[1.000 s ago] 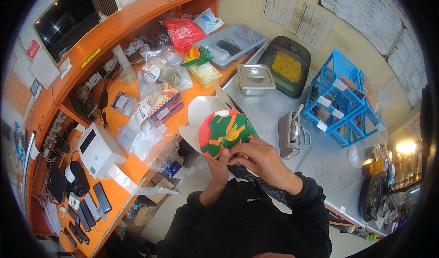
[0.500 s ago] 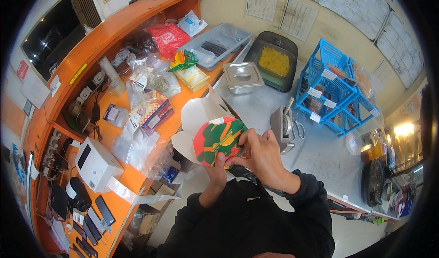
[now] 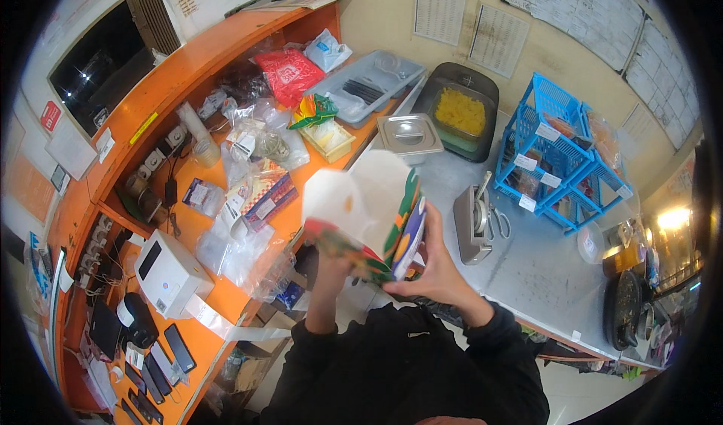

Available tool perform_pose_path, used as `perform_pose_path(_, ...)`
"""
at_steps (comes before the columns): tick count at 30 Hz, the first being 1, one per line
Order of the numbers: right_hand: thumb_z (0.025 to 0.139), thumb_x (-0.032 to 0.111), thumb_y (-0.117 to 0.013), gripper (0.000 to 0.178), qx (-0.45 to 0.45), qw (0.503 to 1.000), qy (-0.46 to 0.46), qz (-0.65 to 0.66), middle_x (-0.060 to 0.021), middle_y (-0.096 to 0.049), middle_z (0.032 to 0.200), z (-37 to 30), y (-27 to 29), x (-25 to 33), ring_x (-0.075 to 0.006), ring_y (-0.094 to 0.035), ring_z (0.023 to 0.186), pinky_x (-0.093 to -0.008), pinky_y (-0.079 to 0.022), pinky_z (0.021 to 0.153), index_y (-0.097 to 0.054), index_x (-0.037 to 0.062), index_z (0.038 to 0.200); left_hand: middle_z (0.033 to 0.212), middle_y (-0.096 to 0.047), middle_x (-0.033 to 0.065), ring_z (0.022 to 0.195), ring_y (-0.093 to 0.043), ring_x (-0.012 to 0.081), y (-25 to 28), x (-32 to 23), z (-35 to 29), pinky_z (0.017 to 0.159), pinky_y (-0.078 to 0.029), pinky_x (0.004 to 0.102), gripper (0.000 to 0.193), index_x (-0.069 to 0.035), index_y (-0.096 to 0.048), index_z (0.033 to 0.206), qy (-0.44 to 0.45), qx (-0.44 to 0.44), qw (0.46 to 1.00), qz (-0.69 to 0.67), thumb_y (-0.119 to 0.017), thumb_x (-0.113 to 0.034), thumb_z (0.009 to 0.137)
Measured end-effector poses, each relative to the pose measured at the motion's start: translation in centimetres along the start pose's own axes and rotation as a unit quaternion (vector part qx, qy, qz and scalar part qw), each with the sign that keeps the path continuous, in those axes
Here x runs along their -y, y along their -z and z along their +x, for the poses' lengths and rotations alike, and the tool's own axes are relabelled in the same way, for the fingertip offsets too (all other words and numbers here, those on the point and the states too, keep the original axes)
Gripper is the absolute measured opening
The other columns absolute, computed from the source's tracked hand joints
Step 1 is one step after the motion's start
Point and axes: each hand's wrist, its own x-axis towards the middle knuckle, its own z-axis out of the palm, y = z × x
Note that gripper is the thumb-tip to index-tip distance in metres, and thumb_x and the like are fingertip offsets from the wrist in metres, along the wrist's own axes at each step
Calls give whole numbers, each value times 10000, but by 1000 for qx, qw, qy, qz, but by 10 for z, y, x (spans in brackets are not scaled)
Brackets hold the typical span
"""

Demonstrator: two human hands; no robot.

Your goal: The person folds and assembles colorful printed cardboard boxes by hand, folding flaps and tucking tabs to form the box shape. They handle several boxes one at a time, then move to a counter to continue folding and place finished boxes on the surface.

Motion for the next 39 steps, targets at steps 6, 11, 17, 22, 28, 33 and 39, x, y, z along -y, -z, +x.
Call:
perform_pose_path(6, 531, 197, -873, 1155, -176, 931, 191, -256, -215, -272, 1338, 5, -28, -17, -310, -369, 1222, -401, -356, 1001, -107, 59, 1384, 1437, -248, 160, 1347, -228, 291, -24, -1, -21, 1086, -231, 444, 759, -67, -177, 1423, -115, -14, 939, 324, -584, -379, 864)
perform_pose_path(11, 612, 130, -814, 800, 23, 946, 241, -214, -142, -453, 1262, -11, -19, 8, -292, -453, 1143, -431, -349, 967, -404, 91, 1297, 1382, -351, 149, 1278, -356, 284, -19, -31, -9, 1047, -310, 459, 660, -33, -291, 1374, -58, -141, 980, -129, -530, -400, 882)
perform_pose_path(17, 827, 151, -622, 162, -346, 886, -58, -302, -102, -649, 805, -38, 111, -63, -187, -617, 723, -297, -470, 687, -658, 23, 919, 1375, -361, 149, 1268, -368, 286, 11, -48, -22, 1040, -320, 460, 655, -33, -296, 1372, -74, -166, 963, -201, -522, -406, 884)
perform_pose_path(22, 847, 382, -612, 367, -303, 842, -381, -232, -48, -594, 761, -111, 184, -163, -131, -548, 639, -291, -522, 531, -649, 33, 956, 1370, -370, 149, 1260, -378, 287, 23, -45, -61, 1035, -328, 460, 650, -34, -300, 1370, -44, -171, 961, -213, -516, -411, 885)
perform_pose_path(28, 834, 446, -610, 422, -300, 872, -369, -116, -40, -601, 795, -104, 179, -183, -122, -556, 687, -297, -525, 524, -666, 51, 971, 1363, -380, 150, 1251, -391, 288, 27, -39, -86, 1028, -337, 461, 646, -35, -305, 1367, -17, -175, 961, -211, -507, -417, 888)
perform_pose_path(33, 852, 397, -613, 348, -326, 879, -338, -84, -43, -614, 811, -96, 179, -187, -126, -583, 735, -295, -513, 619, -657, 63, 936, 1358, -389, 150, 1243, -401, 290, 28, -34, -77, 1022, -345, 462, 642, -35, -309, 1365, -7, -157, 960, -233, -501, -422, 889)
perform_pose_path(39, 891, 315, -588, 276, -426, 882, -189, 68, -10, -559, 833, -117, 147, -183, -94, -538, 806, -291, -497, 779, -628, 42, 887, 1351, -399, 150, 1233, -414, 291, 23, -30, -60, 1016, -355, 462, 638, -36, -314, 1362, 0, -116, 959, -257, -493, -428, 891)
